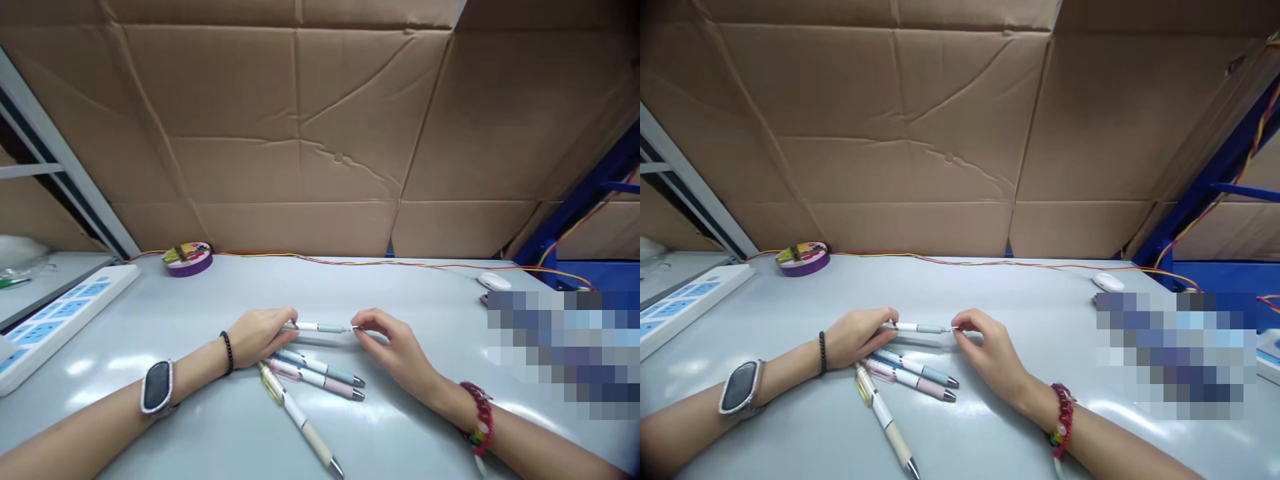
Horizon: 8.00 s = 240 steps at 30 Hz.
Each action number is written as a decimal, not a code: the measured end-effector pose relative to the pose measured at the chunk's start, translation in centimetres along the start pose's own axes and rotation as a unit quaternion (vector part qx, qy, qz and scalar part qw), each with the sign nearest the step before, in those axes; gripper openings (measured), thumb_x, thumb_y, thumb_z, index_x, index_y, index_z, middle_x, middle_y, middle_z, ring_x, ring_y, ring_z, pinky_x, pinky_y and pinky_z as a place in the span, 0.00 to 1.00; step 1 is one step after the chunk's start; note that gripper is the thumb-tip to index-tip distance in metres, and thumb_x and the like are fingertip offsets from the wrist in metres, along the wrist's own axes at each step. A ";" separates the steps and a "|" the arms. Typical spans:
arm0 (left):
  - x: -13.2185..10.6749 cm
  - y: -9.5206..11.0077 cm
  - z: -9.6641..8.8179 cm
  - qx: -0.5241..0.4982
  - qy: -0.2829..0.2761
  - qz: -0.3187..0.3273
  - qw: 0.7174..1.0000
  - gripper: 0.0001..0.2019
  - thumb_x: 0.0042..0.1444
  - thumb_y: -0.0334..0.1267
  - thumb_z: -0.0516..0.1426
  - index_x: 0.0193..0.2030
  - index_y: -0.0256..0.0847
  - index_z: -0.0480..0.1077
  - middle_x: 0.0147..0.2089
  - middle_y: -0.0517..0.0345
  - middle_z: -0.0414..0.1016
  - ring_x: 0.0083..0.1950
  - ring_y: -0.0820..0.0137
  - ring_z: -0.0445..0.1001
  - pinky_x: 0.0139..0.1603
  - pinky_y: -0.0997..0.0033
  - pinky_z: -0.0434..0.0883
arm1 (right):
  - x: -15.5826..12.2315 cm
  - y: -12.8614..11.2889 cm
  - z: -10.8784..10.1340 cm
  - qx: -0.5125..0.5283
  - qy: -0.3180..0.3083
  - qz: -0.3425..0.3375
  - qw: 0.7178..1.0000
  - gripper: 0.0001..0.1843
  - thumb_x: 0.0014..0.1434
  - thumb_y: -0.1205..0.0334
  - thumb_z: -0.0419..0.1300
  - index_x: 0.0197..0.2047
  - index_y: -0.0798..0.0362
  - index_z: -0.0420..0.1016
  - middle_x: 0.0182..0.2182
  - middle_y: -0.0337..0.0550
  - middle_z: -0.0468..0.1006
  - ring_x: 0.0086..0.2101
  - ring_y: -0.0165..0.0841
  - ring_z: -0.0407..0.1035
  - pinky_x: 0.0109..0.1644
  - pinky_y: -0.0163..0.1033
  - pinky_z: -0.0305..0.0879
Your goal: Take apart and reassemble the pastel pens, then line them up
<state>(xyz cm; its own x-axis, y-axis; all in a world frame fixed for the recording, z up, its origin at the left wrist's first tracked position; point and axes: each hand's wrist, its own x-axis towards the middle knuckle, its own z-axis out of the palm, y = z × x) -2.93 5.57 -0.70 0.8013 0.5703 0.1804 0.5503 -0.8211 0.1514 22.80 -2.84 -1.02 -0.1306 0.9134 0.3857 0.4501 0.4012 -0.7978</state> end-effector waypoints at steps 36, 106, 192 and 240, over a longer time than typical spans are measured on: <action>-0.5 0.7 -0.2 0.051 0.253 0.262 0.930 0.03 0.60 0.34 0.51 0.38 0.38 0.61 0.20 0.66 0.65 0.18 0.77 0.62 0.19 0.76 0.55 | -0.5 -0.2 -0.1 -0.012 -0.013 -0.040 0.999 0.04 0.56 0.68 0.56 0.36 0.50 0.68 0.33 0.37 0.74 0.35 0.30 0.69 0.41 0.35 0.66; -1.0 1.7 -1.0 -0.148 0.095 0.048 0.983 0.15 0.60 0.38 0.46 0.31 0.37 0.70 0.19 0.63 0.67 0.19 0.79 0.63 0.21 0.84 0.61 | -0.4 -0.5 -0.2 -0.078 -0.079 -0.025 0.994 0.07 0.61 0.60 0.49 0.37 0.51 0.66 0.28 0.38 0.73 0.27 0.28 0.67 0.31 0.32 0.65; -0.2 1.0 -0.1 0.101 0.192 0.247 0.944 0.12 0.64 0.39 0.45 0.31 0.38 0.62 0.22 0.62 0.64 0.20 0.75 0.60 0.21 0.74 0.54 | -0.3 -0.4 -0.1 -0.172 -0.130 -0.090 0.972 0.10 0.59 0.56 0.53 0.39 0.53 0.68 0.31 0.43 0.73 0.31 0.32 0.65 0.35 0.36 0.61; -1.6 0.1 -0.7 0.074 0.121 -0.027 0.990 0.14 0.62 0.42 0.45 0.43 0.36 0.67 0.36 0.52 0.70 0.39 0.66 0.66 0.41 0.69 0.62 | -0.6 -0.3 1.0 -0.142 -0.036 -0.029 0.989 0.20 0.63 0.53 0.39 0.21 0.52 0.52 0.18 0.34 0.57 0.22 0.28 0.52 0.29 0.35 0.51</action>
<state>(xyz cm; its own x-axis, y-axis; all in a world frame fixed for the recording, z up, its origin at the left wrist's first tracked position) -4.31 4.59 -0.27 0.7003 0.5875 0.4055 0.6337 -0.7731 0.0256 21.88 -3.41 -1.46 -0.2212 0.8964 0.3841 0.6682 0.4262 -0.6098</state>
